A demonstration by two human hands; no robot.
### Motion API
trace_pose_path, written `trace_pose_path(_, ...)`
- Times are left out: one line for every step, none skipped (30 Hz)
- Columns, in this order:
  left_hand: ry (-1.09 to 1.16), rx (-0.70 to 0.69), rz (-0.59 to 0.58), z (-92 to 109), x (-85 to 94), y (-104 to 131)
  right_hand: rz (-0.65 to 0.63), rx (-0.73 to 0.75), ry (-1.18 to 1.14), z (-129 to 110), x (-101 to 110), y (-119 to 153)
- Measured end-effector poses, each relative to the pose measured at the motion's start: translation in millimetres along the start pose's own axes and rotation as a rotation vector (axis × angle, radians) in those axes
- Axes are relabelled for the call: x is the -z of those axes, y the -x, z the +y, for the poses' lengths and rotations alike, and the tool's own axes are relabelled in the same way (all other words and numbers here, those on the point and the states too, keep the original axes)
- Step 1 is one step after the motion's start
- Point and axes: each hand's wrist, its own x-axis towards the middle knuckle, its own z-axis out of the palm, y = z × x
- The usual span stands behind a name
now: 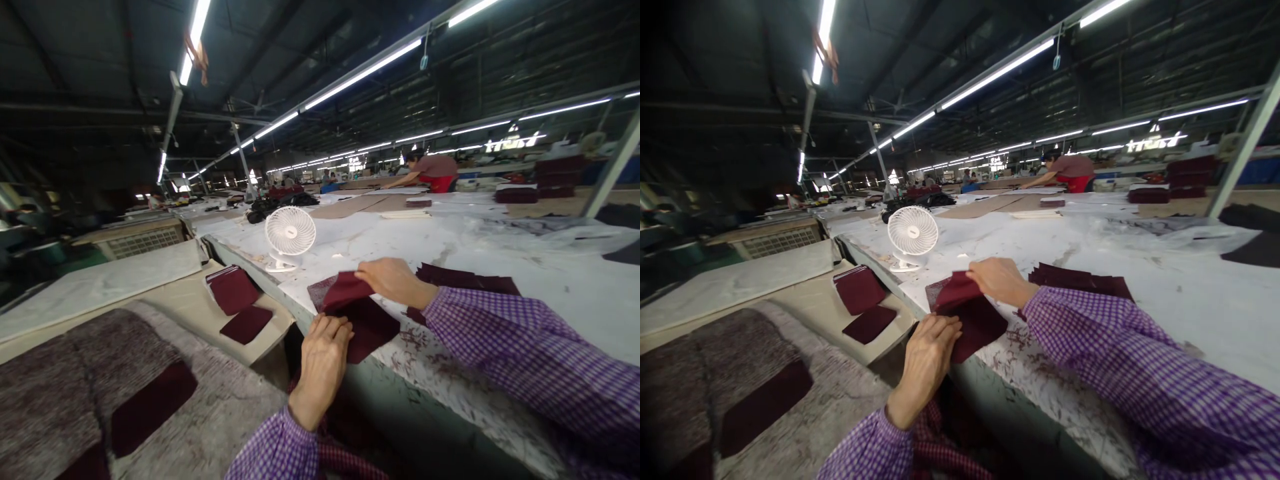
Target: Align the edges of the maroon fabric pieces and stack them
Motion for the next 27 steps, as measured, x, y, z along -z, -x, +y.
trace_pose_path(-0.006, 0.004, -0.019, 0.0, 0.6, -1.2, 0.032, -0.143, 0.009, 14.9, 4.6, -9.2)
trace_pose_path(-0.019, 0.01, -0.041, -0.1, 1.3, -2.7, 0.061, -0.228, 0.02, 31.7, 11.1, -18.4)
trace_pose_path(-0.032, 0.015, -0.061, -0.2, 2.0, -4.5, 0.096, -0.305, 0.032, 48.7, 19.3, -26.8)
trace_pose_path(-0.034, 0.022, -0.078, -0.2, 2.8, -6.4, 0.13, -0.367, 0.04, 64.5, 28.5, -33.5)
trace_pose_path(-0.023, 0.033, -0.09, 0.1, 3.7, -8.4, 0.167, -0.411, 0.051, 77.2, 38.0, -38.0)
trace_pose_path(0.004, 0.048, -0.096, 0.8, 4.9, -10.6, 0.203, -0.419, 0.047, 85.7, 47.0, -39.9)
trace_pose_path(0.048, 0.071, -0.095, 2.1, 6.5, -13.2, 0.231, -0.401, 0.021, 88.9, 54.8, -39.1)
trace_pose_path(0.116, 0.107, -0.09, 3.8, 8.7, -16.1, 0.252, -0.361, -0.024, 86.7, 60.9, -35.6)
trace_pose_path(0.22, 0.165, -0.079, 5.6, 11.7, -19.5, 0.269, -0.297, -0.082, 79.5, 65.0, -29.6)
trace_pose_path(0.368, 0.255, -0.063, 7.4, 15.5, -23.2, 0.276, -0.226, -0.146, 68.2, 67.2, -21.3)
trace_pose_path(0.569, 0.364, -0.056, 8.7, 19.9, -27.1, 0.287, -0.143, -0.195, 53.8, 67.7, -11.1)
trace_pose_path(0.812, 0.477, -0.071, 9.3, 24.6, -30.7, 0.303, -0.039, -0.221, 37.9, 67.0, 0.7)
trace_pose_path(1.069, 0.577, -0.106, 9.0, 29.3, -33.6, 0.31, 0.084, -0.22, 21.9, 65.5, 13.6)
trace_pose_path(1.305, 0.655, -0.161, 7.8, 33.4, -35.3, 0.27, 0.245, -0.215, 7.0, 63.7, 27.2)
trace_pose_path(1.489, 0.715, -0.21, 5.9, 36.7, -35.5, 0.19, 0.42, -0.217, -5.8, 61.7, 40.8)
trace_pose_path(1.608, 0.76, -0.242, 3.8, 38.7, -34.0, 0.033, 0.602, -0.225, -15.6, 59.8, 53.6)
trace_pose_path(1.667, 0.801, -0.25, 1.8, 39.5, -31.0, -0.117, 0.749, -0.252, -22.1, 57.8, 65.1)
trace_pose_path(1.686, 0.844, -0.236, 0.6, 39.1, -26.7, -0.233, 0.824, -0.289, -25.4, 55.5, 74.7)
trace_pose_path(1.688, 0.878, -0.221, 0.6, 37.8, -21.7, -0.298, 0.821, -0.342, -25.7, 52.7, 82.0)
trace_pose_path(1.689, 0.896, -0.216, 1.8, 36.0, -16.8, -0.317, 0.753, -0.398, -23.8, 49.3, 86.9)
trace_pose_path(1.693, 0.899, -0.219, 4.2, 34.3, -12.5, -0.309, 0.634, -0.453, -20.6, 45.3, 89.7)
trace_pose_path(1.7, 0.89, -0.225, 7.4, 33.1, -9.4, -0.304, 0.495, -0.507, -16.8, 40.9, 90.8)
trace_pose_path(1.704, 0.874, -0.224, 10.8, 32.6, -7.7, -0.321, 0.366, -0.559, -13.4, 36.3, 90.6)
trace_pose_path(1.699, 0.855, -0.219, 13.8, 33.2, -7.3, -0.361, 0.264, -0.619, -10.9, 32.0, 89.8)
trace_pose_path(1.682, 0.839, -0.213, 15.8, 34.9, -8.3, -0.409, 0.188, -0.683, -9.6, 28.1, 88.7)
trace_pose_path(1.654, 0.826, -0.211, 16.4, 37.5, -10.3, -0.45, 0.137, -0.745, -9.5, 24.9, 87.7)
trace_pose_path(1.619, 0.817, -0.219, 15.5, 40.8, -13.0, -0.465, 0.109, -0.797, -10.4, 22.5, 87.0)
